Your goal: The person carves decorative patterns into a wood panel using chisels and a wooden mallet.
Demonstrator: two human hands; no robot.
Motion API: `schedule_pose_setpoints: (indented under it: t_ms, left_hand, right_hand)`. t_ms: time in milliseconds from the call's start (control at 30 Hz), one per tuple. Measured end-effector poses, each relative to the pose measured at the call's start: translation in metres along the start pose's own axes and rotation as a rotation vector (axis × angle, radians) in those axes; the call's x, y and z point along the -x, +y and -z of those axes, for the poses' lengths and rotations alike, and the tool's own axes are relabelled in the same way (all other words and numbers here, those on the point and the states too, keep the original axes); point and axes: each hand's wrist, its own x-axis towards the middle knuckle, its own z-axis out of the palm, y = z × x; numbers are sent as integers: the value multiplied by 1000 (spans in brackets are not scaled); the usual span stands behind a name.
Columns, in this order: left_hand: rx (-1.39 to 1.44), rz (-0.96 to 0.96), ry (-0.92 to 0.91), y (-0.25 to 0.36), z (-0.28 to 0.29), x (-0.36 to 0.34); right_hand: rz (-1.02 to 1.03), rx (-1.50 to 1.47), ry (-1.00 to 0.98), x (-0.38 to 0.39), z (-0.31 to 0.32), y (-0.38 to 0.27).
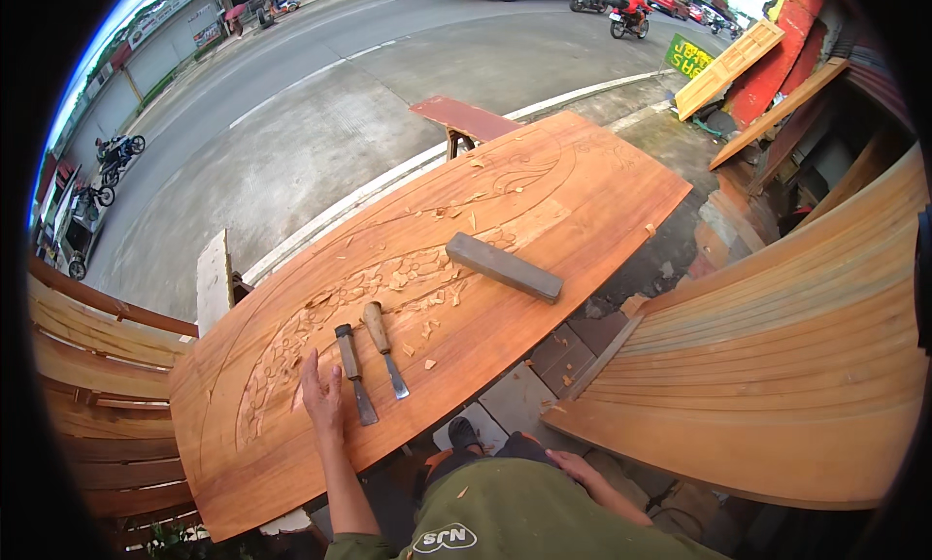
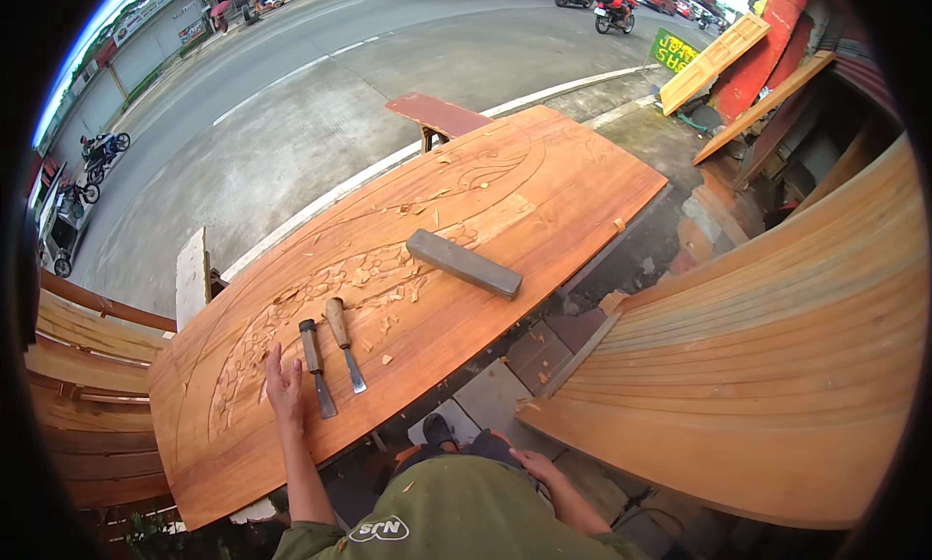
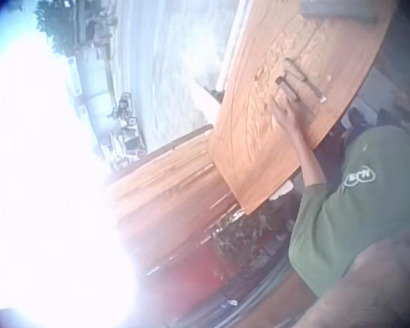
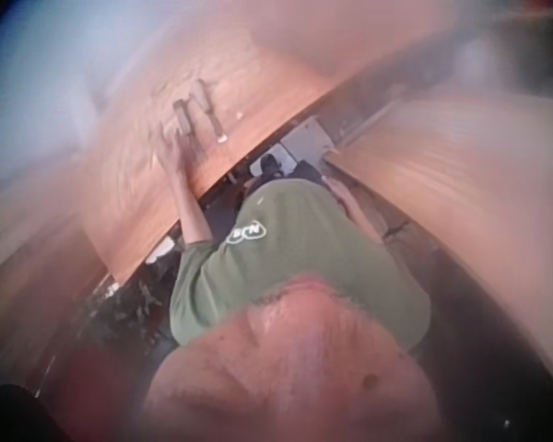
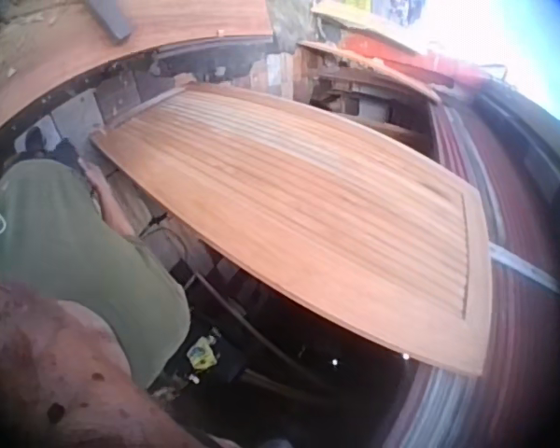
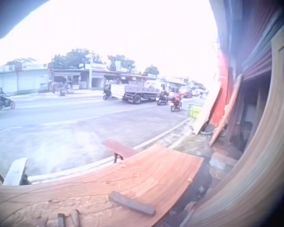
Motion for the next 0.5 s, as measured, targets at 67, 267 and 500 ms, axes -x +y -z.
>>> schedule_pose_setpoints:
  t_ms: [67,267,500]
  left_hand:
    - [8,55,-12,-15,1,5]
    - [91,161,-12,-15,-5,7]
    - [-319,114,-139,2,-4,8]
  right_hand:
    - [52,48,97,4,-4,-19]
    - [300,-220,583,40,21,-113]
    - [995,11,998,45,108,-305]
